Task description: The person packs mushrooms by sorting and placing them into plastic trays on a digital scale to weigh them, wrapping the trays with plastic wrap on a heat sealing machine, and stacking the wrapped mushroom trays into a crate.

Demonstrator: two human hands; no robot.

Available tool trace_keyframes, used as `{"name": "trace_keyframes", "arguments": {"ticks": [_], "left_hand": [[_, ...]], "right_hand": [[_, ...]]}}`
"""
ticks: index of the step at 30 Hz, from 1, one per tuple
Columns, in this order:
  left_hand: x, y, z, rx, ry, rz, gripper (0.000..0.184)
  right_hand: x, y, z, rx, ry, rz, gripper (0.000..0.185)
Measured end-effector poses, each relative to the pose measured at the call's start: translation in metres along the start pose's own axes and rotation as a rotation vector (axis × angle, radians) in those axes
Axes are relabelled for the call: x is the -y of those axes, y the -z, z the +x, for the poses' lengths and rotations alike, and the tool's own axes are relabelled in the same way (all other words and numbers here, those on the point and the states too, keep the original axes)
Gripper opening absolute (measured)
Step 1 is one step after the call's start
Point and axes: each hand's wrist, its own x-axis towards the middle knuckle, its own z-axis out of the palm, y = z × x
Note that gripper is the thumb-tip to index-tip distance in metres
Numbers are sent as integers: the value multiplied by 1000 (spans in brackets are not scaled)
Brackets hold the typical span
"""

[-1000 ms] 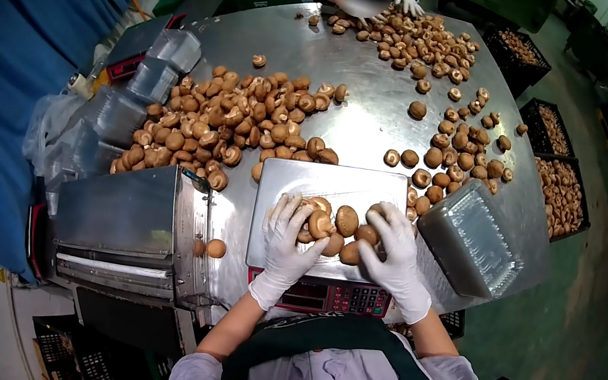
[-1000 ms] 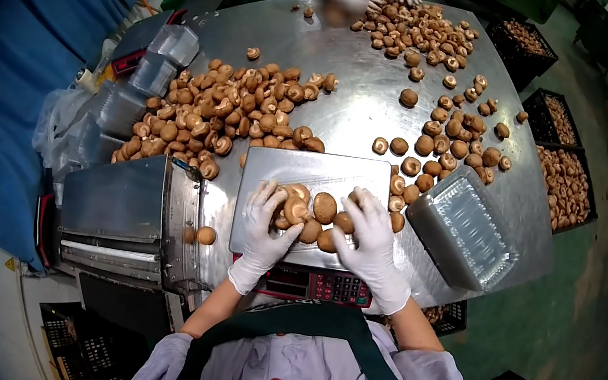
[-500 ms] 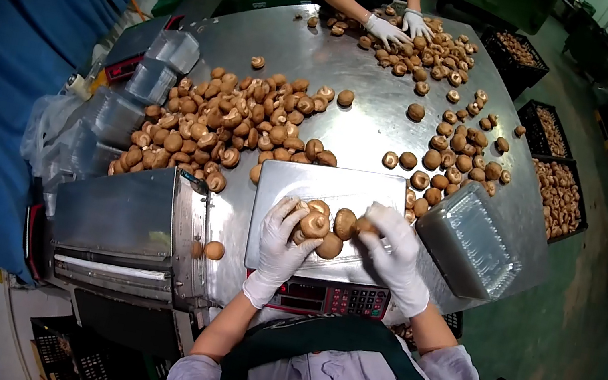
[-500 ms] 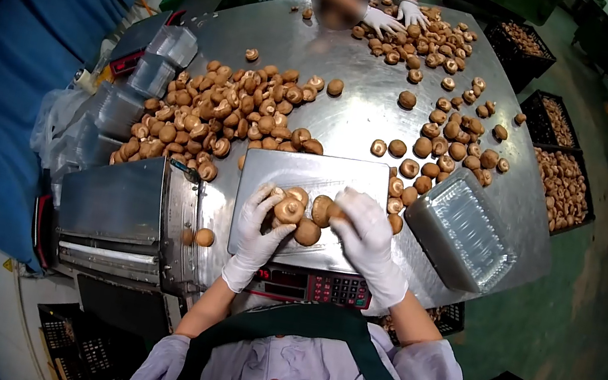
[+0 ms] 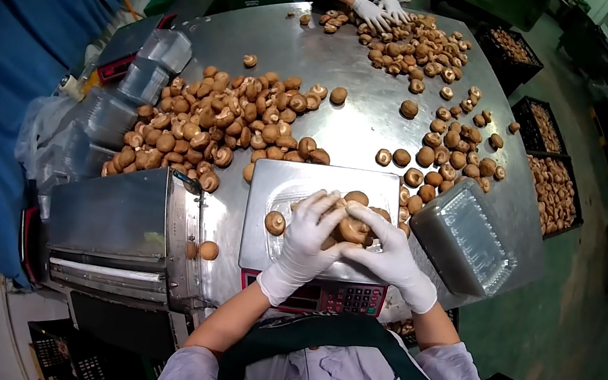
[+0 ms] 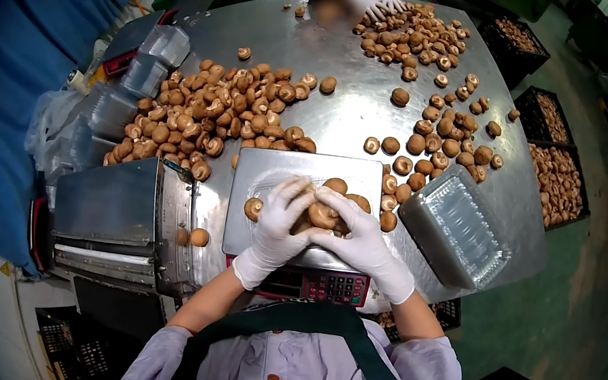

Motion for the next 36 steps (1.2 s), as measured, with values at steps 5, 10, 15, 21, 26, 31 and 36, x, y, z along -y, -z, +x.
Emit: {"name": "trace_keyframes", "arguments": {"ticks": [5,10,15,21,26,31,36], "left_hand": [[10,-6,-1,79,-42,-154,40],[5,1,1,-4,75,-109,40],[-20,-4,-7,277,-98,149,46],[5,-20,-12,209,-269,108,32],[4,-2,-5,84,-23,-207,50],[2,5,-17,155,-44,-65,55],[-10,-18,-37,513,-347,175,47]], "right_hand": [[-7,8,-6,-91,-496,262,51],[-27,16,5,-482,-35,-175,49],[-58,10,15,-209,127,-517,52],[-63,16,10,-62,-120,38,50],[-66,4,13,-280,-218,6,32],[-52,5,12,-190,159,-629,36],[-51,5,13,-71,91,-564,43]]}}
